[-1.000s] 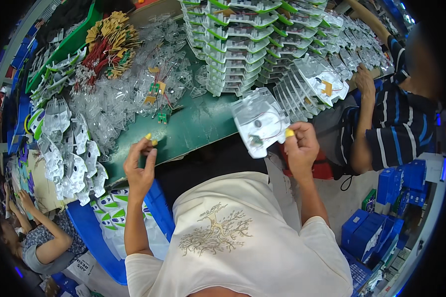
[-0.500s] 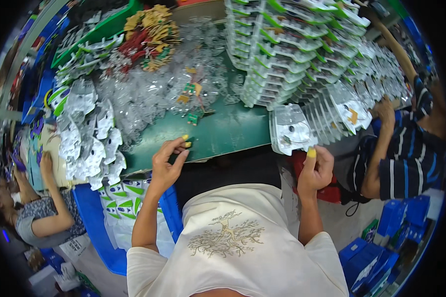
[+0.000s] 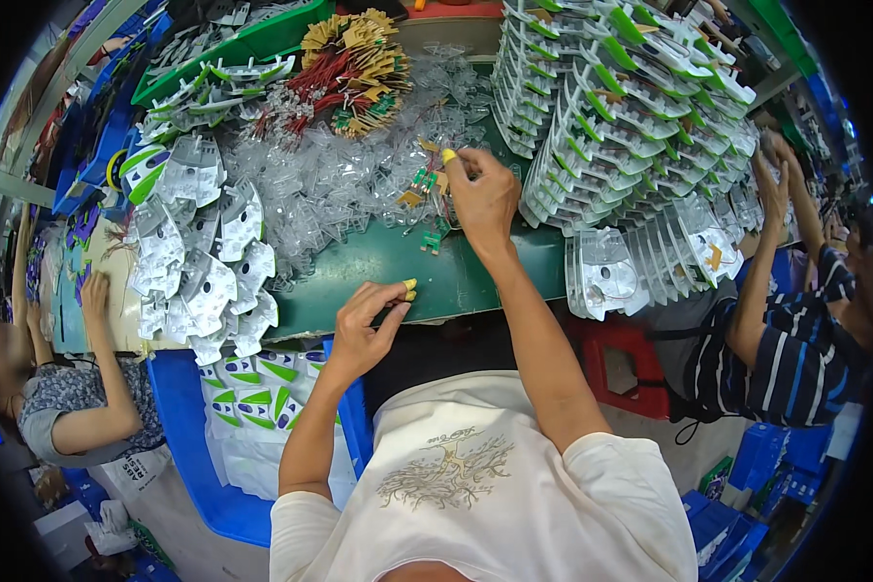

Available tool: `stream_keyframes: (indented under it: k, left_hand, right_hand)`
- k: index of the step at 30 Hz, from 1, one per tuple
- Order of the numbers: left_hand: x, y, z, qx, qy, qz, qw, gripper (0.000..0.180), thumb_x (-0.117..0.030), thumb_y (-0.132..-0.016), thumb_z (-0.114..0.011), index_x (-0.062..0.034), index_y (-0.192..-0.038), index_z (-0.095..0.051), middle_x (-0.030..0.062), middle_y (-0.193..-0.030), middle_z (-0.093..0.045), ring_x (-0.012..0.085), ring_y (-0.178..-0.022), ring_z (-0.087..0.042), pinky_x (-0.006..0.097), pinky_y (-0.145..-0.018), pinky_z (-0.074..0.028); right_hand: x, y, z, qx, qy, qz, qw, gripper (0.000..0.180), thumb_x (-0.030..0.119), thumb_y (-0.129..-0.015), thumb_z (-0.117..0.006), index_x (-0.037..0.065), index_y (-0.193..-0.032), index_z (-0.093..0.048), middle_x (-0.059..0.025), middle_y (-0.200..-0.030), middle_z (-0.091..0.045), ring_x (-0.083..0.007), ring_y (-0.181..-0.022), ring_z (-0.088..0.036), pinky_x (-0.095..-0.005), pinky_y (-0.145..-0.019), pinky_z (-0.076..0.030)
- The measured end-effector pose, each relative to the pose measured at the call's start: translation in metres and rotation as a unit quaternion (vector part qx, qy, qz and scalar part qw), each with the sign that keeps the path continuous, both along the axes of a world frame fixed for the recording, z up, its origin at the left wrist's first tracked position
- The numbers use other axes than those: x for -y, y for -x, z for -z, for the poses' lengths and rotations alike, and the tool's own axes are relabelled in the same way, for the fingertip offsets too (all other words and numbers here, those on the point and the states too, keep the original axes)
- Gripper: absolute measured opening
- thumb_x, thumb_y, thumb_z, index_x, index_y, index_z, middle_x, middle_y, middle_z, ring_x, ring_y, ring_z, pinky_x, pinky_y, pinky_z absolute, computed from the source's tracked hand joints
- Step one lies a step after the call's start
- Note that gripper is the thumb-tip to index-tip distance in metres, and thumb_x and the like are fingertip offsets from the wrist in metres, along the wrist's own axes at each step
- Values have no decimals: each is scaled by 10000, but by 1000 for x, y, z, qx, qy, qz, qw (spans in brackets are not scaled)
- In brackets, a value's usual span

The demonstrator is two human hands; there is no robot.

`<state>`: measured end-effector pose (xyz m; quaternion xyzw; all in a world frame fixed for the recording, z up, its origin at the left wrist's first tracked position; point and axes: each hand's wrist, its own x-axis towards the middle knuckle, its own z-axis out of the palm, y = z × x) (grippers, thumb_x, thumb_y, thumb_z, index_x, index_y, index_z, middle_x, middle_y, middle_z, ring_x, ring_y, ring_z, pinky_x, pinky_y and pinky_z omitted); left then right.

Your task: Assembling small plastic components into a larger unit on a factory production line.

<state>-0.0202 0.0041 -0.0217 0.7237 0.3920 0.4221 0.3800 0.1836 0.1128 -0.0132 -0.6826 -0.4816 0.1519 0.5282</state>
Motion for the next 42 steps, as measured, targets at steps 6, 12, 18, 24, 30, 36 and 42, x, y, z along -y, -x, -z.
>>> stream_keyframes:
  k: [6,12,18,24,30,36,42]
  left_hand:
    - [2,1,4,6,-31,-9,999,228,43,-814,-690,11,-1040,-681,143,-938,-708,286,-792,-649,357,-729,-509]
    - [0,-2,5,-1,-48,-19,999,239,48,-801,-702,4,-1035,-685,143,-933,-708,296,-794,-650,360,-723,-506]
    - [1,-3,6,-11,-45,-25,999,232,57,-794,-704,6,-1020,-688,140,-924,-707,299,-787,-648,359,-707,-505]
    - [2,0,4,83,92,-45,991,219,25,-863,-670,22,-1082,-673,117,-936,-687,200,-844,-655,305,-758,-520]
    - [-1,4,-27,286,285,-14,915,369,-150,-1025,-517,31,-1347,-498,107,-1139,-635,179,-981,-647,323,-892,-514]
    - [-3,-3,-36,384,378,51,841,431,-249,-1052,-465,4,-1400,-436,110,-1202,-603,188,-1009,-645,332,-901,-513]
    - [-1,-3,-35,324,342,21,882,283,-185,-1004,-573,-3,-1218,-607,82,-1076,-670,150,-945,-657,288,-848,-528]
  right_hand:
    - [-11,-7,-10,-32,71,1,997,278,146,-832,-696,-26,-1050,-684,-106,-800,-732,-112,-666,-653,-280,-607,-506]
    - [-13,0,-12,-193,-55,-74,977,314,44,-855,-666,-45,-1154,-632,-88,-876,-717,-91,-696,-624,-233,-602,-485]
    - [23,2,-70,-420,-93,-219,876,349,-15,-864,-593,-69,-1208,-597,-55,-867,-644,-67,-666,-529,-206,-615,-426]
    - [64,-2,-71,-503,-7,-417,757,343,113,-742,-545,-74,-1025,-597,-55,-746,-546,-127,-649,-477,-297,-662,-413]
    - [105,-8,-61,-534,34,-450,716,293,71,-660,-521,-78,-906,-580,-80,-708,-510,-146,-614,-452,-312,-614,-388]
    - [118,-13,-57,-533,51,-479,695,274,53,-648,-534,-78,-881,-594,-86,-711,-525,-149,-614,-457,-312,-577,-391]
    - [127,-16,-49,-513,77,-501,693,278,39,-641,-534,-101,-869,-608,-91,-698,-527,-141,-615,-450,-273,-564,-385]
